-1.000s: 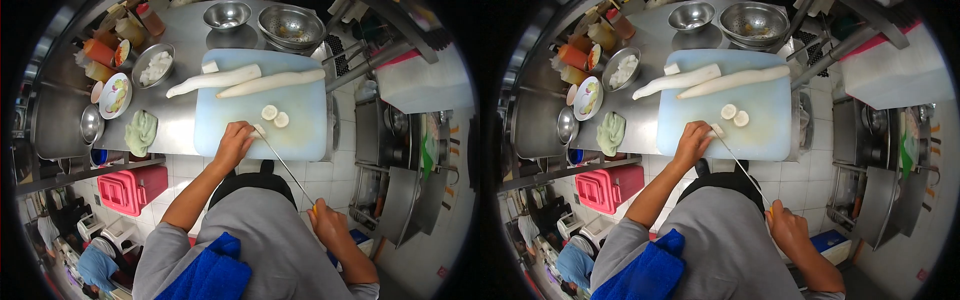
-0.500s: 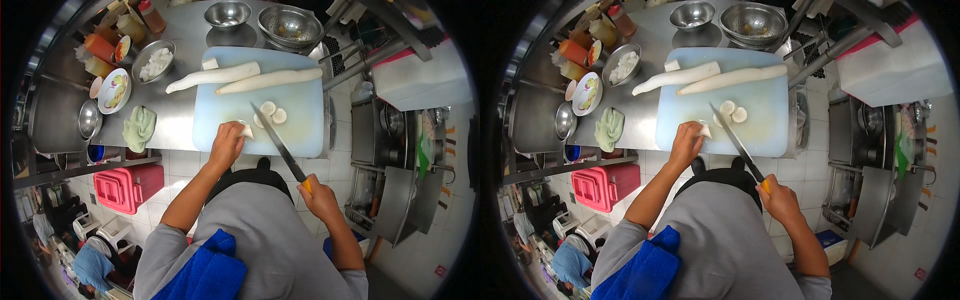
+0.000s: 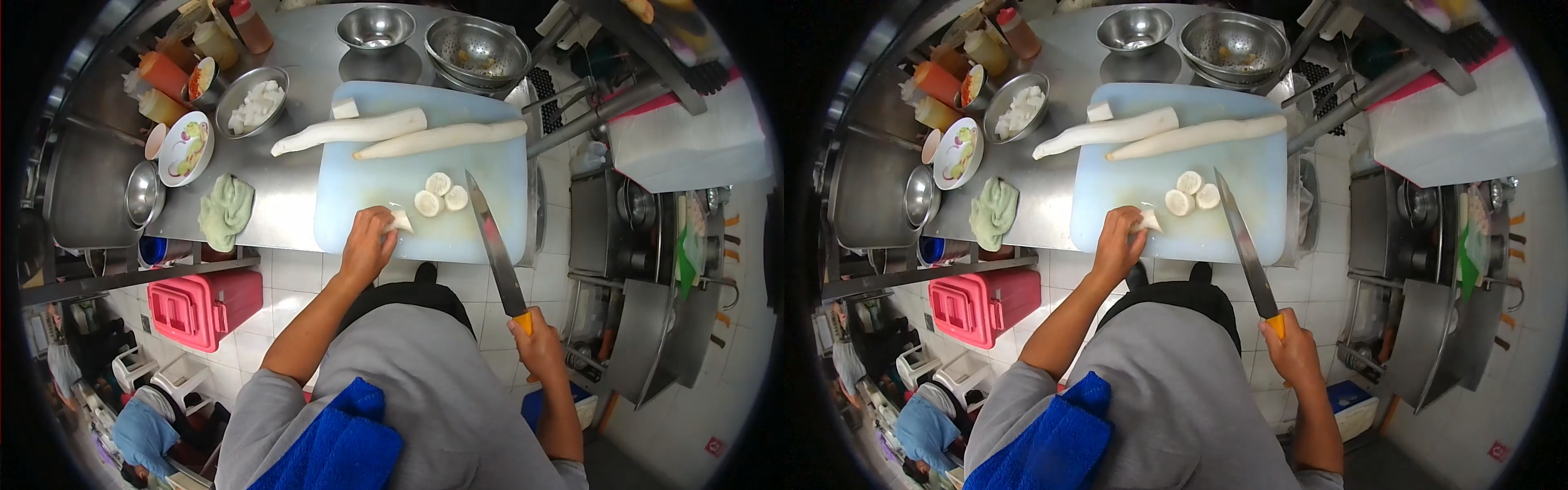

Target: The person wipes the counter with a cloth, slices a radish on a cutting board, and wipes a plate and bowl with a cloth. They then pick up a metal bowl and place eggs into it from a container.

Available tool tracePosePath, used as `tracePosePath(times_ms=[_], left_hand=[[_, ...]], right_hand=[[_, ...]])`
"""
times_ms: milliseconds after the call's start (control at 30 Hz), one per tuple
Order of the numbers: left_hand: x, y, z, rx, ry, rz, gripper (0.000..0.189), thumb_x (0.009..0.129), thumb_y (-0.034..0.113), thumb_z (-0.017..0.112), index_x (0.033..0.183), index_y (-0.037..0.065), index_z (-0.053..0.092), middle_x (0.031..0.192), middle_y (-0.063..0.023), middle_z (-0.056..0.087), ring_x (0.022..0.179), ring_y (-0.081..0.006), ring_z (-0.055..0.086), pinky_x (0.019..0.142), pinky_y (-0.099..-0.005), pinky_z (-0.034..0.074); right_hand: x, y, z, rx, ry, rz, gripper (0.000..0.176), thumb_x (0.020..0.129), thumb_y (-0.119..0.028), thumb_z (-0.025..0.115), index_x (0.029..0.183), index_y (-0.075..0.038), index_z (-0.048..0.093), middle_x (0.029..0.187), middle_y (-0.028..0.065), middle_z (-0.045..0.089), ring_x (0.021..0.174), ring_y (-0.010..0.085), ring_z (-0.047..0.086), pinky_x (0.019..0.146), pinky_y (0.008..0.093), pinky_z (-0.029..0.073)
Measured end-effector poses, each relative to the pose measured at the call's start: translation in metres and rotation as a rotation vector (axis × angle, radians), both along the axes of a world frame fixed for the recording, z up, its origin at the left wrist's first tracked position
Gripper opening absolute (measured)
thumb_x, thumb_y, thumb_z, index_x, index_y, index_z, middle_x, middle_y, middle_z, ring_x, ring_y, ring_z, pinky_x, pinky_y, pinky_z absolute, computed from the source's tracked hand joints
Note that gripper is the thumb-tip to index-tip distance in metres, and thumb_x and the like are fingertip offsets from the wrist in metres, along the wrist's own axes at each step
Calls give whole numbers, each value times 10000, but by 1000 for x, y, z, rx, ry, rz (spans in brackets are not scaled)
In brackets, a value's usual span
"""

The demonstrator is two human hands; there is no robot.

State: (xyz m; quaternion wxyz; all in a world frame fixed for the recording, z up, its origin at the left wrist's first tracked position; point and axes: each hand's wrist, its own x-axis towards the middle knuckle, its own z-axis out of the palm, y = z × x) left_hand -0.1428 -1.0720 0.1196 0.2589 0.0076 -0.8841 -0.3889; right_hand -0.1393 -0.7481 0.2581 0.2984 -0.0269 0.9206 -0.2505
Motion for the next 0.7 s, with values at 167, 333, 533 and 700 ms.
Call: tracePosePath(times_ms=[167,333,533,700], left_hand=[[-4,0,1,-8,1,31,340,760,-6,702,1058,12,540,1060,-167,578,970,-352,564,835,-398,473],[-8,-3,18,480,-256,124,231,835,74,678,1039,6,592,975,-110,640,891,-221,613,786,-321,489],[-10,-4,38,694,-451,144,230,862,114,662,1055,0,610,928,-88,670,862,-159,615,770,-284,490],[-14,-1,12,2,-15,65,265,788,-1,687,1033,21,587,1053,-122,621,960,-266,583,822,-346,478]], right_hand=[[3,-3,-1,6,-5,-3,296,912,-288,621,1022,-41,503,681,202,615,675,418,635,589,454,481],[8,-9,-2,-26,6,27,296,909,-289,626,1022,-44,503,679,200,616,674,419,636,586,455,480],[10,-15,-2,-63,2,38,294,903,-280,635,1014,-42,502,665,202,609,656,423,630,566,448,476],[14,-20,-1,-82,34,99,297,904,-291,632,1011,-48,498,666,200,615,657,421,633,567,455,480]])
